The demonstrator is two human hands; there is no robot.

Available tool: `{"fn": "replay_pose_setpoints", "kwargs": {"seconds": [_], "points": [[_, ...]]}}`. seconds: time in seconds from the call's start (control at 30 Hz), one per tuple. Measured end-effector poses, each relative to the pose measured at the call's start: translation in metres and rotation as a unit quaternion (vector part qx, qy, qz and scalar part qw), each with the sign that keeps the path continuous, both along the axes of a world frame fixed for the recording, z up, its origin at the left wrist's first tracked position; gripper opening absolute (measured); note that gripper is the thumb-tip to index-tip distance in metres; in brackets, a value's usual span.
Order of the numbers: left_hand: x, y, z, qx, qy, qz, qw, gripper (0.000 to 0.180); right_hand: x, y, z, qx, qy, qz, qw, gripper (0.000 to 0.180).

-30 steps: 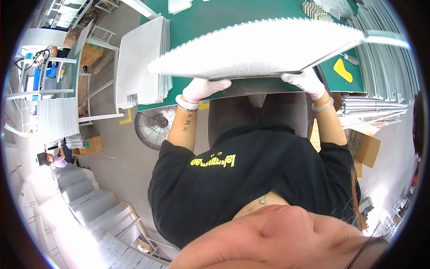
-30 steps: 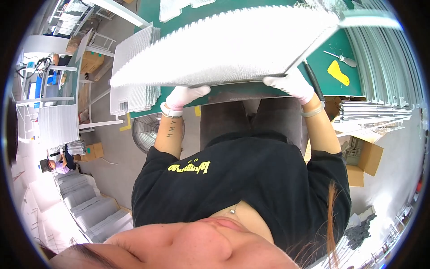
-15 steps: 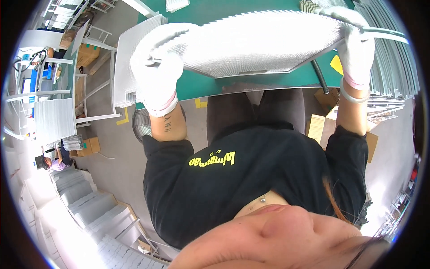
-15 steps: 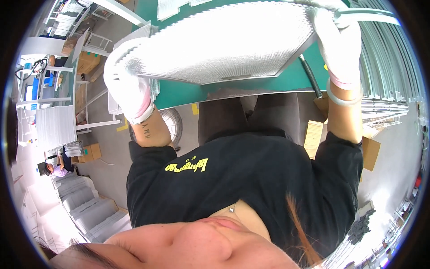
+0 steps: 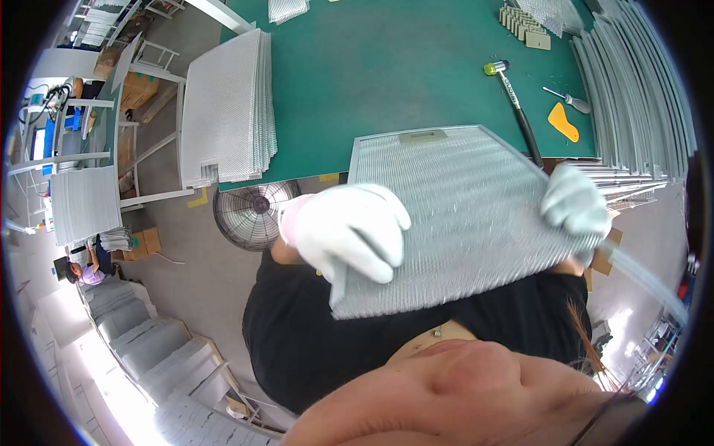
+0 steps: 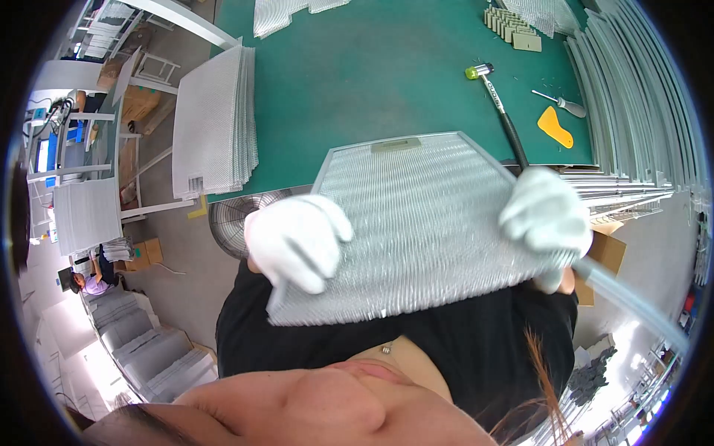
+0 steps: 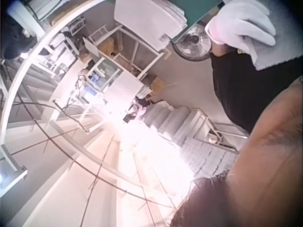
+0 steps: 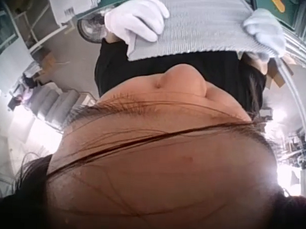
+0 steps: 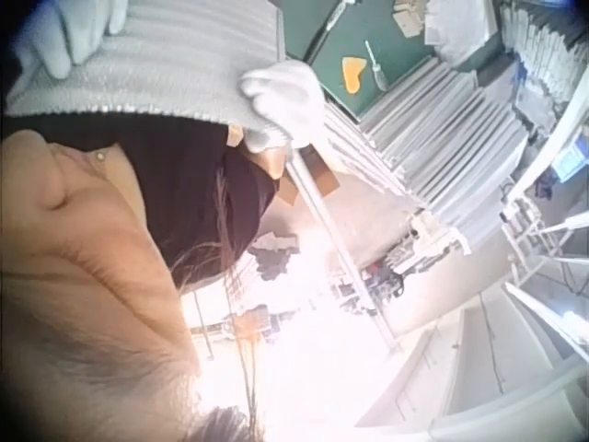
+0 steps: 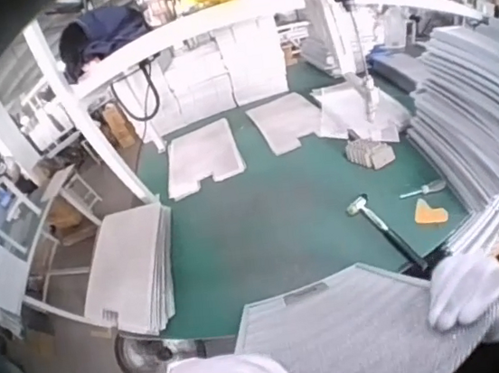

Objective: Assembling industrial mesh filters by attaching components and using tools like a rubber mallet and a power drill.

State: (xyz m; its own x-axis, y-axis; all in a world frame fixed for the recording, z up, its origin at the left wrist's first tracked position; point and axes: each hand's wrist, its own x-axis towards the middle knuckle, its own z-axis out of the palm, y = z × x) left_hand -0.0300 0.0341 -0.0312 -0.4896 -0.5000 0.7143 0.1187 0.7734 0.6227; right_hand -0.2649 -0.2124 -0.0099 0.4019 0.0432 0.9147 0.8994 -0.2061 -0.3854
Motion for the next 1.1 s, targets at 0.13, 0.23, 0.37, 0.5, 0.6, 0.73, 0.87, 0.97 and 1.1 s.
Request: {"fn": "replay_pose_setpoints", "kwargs": {"seconds": [0.13,0.23,0.37,0.5,0.6,0.73,0.87,0.97,1.1], "points": [[0.009,-0.012,-0.028,0.2,-0.126,0.063,0.969,0.071,-0.017,0.002,0.004,-0.088,0.036,0.044,0.995,0.065],[0.013,-0.006,-0.042,0.201,-0.274,0.256,0.905,0.075,-0.027,0.002,-0.003,-0.074,0.043,0.035,0.996,0.058],[0.028,-0.003,-0.071,0.223,-0.352,0.4,0.816,0.054,-0.031,-0.005,-0.017,-0.064,0.045,0.033,0.996,0.054],[0.036,0.019,-0.066,0.23,-0.426,0.481,0.73,0.037,-0.042,0.001,-0.016,-0.068,0.05,0.014,0.996,0.055],[0.022,0.019,-0.013,0.231,-0.278,0.361,0.86,0.035,-0.047,-0.008,-0.03,-0.054,0.061,-0.019,0.996,0.058],[0.009,0.017,0.052,-0.015,-0.138,0.149,0.979,0.023,-0.019,0.023,0.026,-0.006,0.15,-0.322,0.935,0.067],[-0.018,-0.004,0.032,-0.137,0.14,0.487,0.851,0.02,0.024,-0.003,0.025,0.073,0.126,-0.227,0.963,0.057],[-0.01,-0.02,0.037,-0.168,0.162,0.542,0.808,0.02,0.032,-0.013,0.031,0.036,0.147,-0.143,0.978,0.057],[-0.014,-0.019,0.038,-0.151,0.092,0.56,0.81,0.018,0.027,-0.014,0.019,0.063,0.131,-0.129,0.981,0.064]]}}
